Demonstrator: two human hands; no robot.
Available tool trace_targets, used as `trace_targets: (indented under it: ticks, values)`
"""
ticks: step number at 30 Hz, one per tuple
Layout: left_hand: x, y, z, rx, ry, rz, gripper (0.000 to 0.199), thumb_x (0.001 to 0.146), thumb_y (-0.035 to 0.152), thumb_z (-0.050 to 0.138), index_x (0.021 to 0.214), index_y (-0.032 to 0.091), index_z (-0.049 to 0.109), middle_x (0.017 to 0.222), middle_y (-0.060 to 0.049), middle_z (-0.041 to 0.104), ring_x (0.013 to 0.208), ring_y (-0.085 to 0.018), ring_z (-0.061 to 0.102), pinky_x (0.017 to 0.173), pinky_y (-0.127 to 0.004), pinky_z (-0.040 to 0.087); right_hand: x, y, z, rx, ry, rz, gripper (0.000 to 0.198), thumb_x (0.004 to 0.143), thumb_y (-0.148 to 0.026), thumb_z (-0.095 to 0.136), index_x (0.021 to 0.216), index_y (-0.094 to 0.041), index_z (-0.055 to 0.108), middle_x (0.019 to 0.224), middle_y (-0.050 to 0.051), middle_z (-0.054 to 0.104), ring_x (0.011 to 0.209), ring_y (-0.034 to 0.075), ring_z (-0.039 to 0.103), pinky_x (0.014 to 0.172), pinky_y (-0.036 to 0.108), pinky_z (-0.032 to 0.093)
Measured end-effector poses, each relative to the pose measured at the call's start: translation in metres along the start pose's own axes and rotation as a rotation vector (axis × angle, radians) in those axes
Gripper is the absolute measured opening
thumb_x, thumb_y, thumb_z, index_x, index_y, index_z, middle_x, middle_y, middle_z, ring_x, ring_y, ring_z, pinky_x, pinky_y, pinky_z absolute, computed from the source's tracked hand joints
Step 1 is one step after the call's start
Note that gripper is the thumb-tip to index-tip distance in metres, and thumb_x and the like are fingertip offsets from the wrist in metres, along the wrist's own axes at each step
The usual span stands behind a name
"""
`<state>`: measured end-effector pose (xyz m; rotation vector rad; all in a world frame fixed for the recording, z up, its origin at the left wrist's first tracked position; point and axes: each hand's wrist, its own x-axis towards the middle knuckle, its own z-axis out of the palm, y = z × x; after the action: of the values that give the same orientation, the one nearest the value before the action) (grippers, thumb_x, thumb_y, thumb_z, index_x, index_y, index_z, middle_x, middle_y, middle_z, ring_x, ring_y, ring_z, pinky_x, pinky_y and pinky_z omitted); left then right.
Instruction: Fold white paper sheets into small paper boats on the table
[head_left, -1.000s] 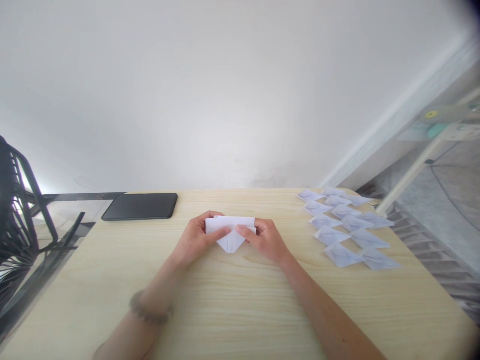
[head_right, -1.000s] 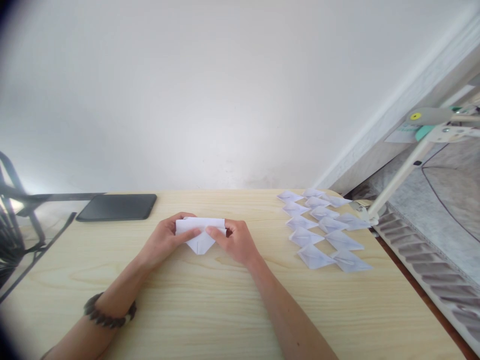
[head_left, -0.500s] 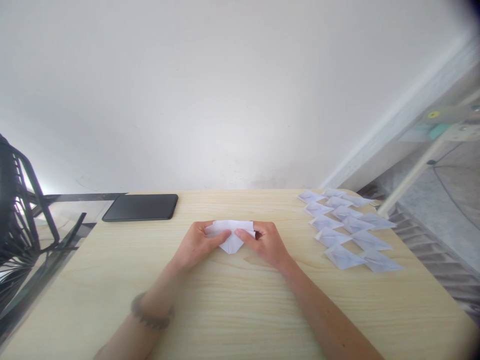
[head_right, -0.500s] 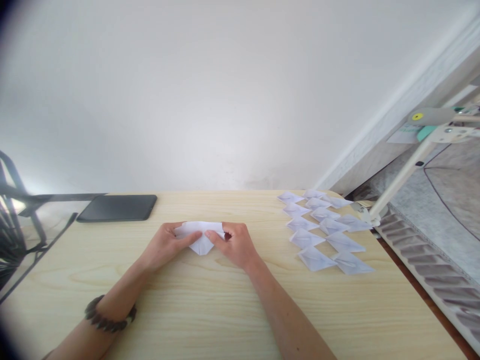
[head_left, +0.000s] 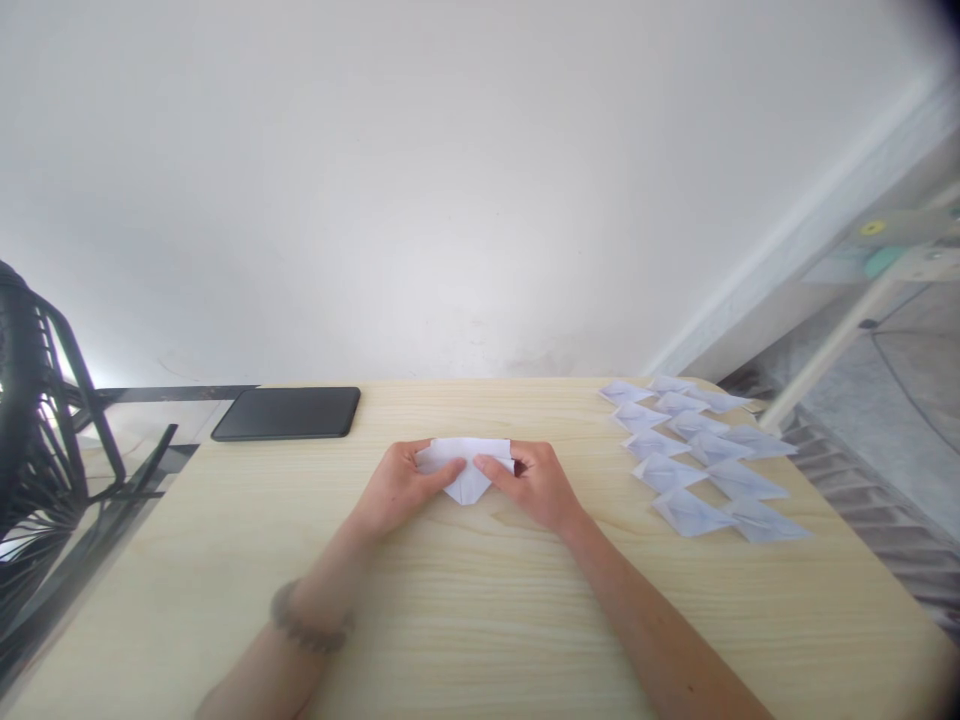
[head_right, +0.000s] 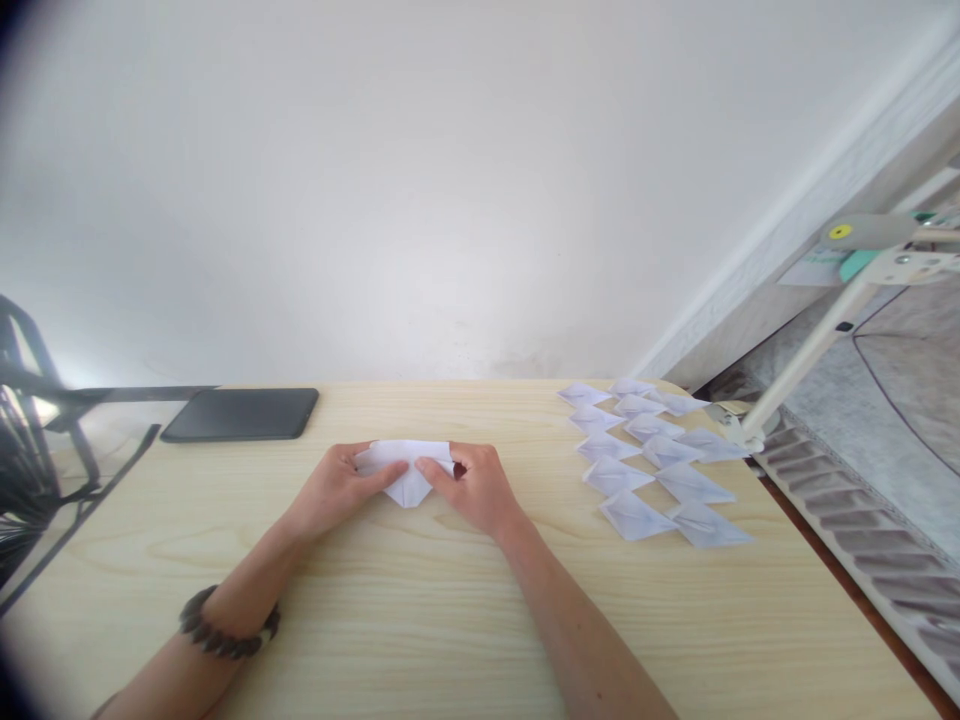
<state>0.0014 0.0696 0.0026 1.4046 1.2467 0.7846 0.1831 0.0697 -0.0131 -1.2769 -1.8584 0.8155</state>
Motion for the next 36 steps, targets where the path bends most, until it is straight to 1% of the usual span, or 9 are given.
trace_targets:
  ticks: [5,8,13,17,20,26,31,34,36]
  values:
    - [0.001,-0.004,-0.002,-0.003,-0.028,-0.013,0.029,0.07,0.039,0.06,0.076,0.011,0.065,0.07,-0.004,0.066,0.061,-0.016,0.057,0.051,-0.021,0.04,0.001,0.0,-0.001,0.028,-0.03,0.03,0.036,0.077,-0.042,0.049,0.055,-0.014,0.058,0.05,-0.001,0.049,0.046,0.009,0.041,0.043,0.021,0.029]
    - [0.002,-0.005,-0.007,-0.034,-0.077,0.002,0.026,0.071,0.038,0.059,0.076,0.013,0.066,0.069,-0.003,0.066,0.06,-0.016,0.057,0.053,-0.022,0.041,0.001,0.0,-0.004,0.158,-0.077,0.086,0.034,0.077,-0.042,0.049,0.063,-0.014,0.061,0.054,0.0,0.054,0.049,0.01,0.046,0.046,0.021,0.035]
    - [0.0,0.0,-0.019,-0.084,-0.382,0.077,0.032,0.077,0.038,0.05,0.069,0.012,0.067,0.07,-0.006,0.066,0.066,-0.017,0.058,0.064,-0.025,0.043,0.002,0.0,-0.01,0.434,-0.134,0.161,0.03,0.076,-0.042,0.051,0.069,-0.015,0.062,0.058,0.001,0.055,0.052,0.011,0.049,0.047,0.021,0.041]
    - [-0.002,0.002,-0.024,-0.143,-0.483,0.052,0.032,0.078,0.039,0.05,0.08,0.012,0.067,0.077,-0.008,0.067,0.072,-0.019,0.058,0.07,-0.028,0.044,0.002,0.002,-0.013,0.5,-0.163,0.181,0.029,0.074,-0.041,0.054,0.064,-0.015,0.06,0.057,0.0,0.055,0.051,0.01,0.048,0.046,0.02,0.041]
    - [-0.002,0.001,-0.023,-0.129,-0.453,0.041,0.033,0.078,0.039,0.05,0.079,0.012,0.067,0.079,-0.008,0.067,0.073,-0.019,0.058,0.073,-0.029,0.044,0.003,0.002,-0.012,0.469,-0.141,0.182,0.029,0.074,-0.042,0.053,0.066,-0.015,0.061,0.058,0.001,0.056,0.051,0.011,0.05,0.046,0.021,0.041]
    - [0.003,0.0,-0.016,-0.143,-0.217,-0.016,0.032,0.074,0.039,0.056,0.091,0.014,0.067,0.087,-0.007,0.068,0.083,-0.024,0.06,0.078,-0.035,0.046,0.004,-0.001,-0.01,0.336,-0.035,0.171,0.033,0.075,-0.045,0.052,0.066,-0.015,0.061,0.051,0.0,0.054,0.046,0.01,0.049,0.041,0.019,0.035]
    - [0.001,0.001,-0.024,-0.184,-0.34,0.001,0.027,0.078,0.034,0.052,0.08,0.014,0.069,0.082,-0.007,0.069,0.079,-0.021,0.063,0.078,-0.031,0.046,0.004,0.002,-0.012,0.354,-0.084,0.177,0.035,0.076,-0.046,0.05,0.064,-0.014,0.06,0.05,0.001,0.055,0.046,0.01,0.05,0.043,0.02,0.037]
    - [-0.001,0.001,-0.028,-0.245,-0.401,-0.002,0.025,0.078,0.03,0.05,0.084,0.014,0.068,0.086,-0.008,0.068,0.083,-0.022,0.062,0.081,-0.032,0.045,0.004,0.003,-0.013,0.381,-0.093,0.182,0.035,0.076,-0.046,0.05,0.064,-0.014,0.059,0.05,0.001,0.055,0.046,0.01,0.051,0.043,0.02,0.038]
    - [-0.001,0.0,-0.026,-0.275,-0.386,-0.001,0.025,0.078,0.029,0.051,0.088,0.013,0.067,0.089,-0.008,0.068,0.085,-0.022,0.061,0.081,-0.033,0.044,0.004,0.003,-0.012,0.35,-0.077,0.173,0.034,0.076,-0.045,0.05,0.063,-0.015,0.059,0.049,0.0,0.055,0.045,0.01,0.05,0.043,0.02,0.036]
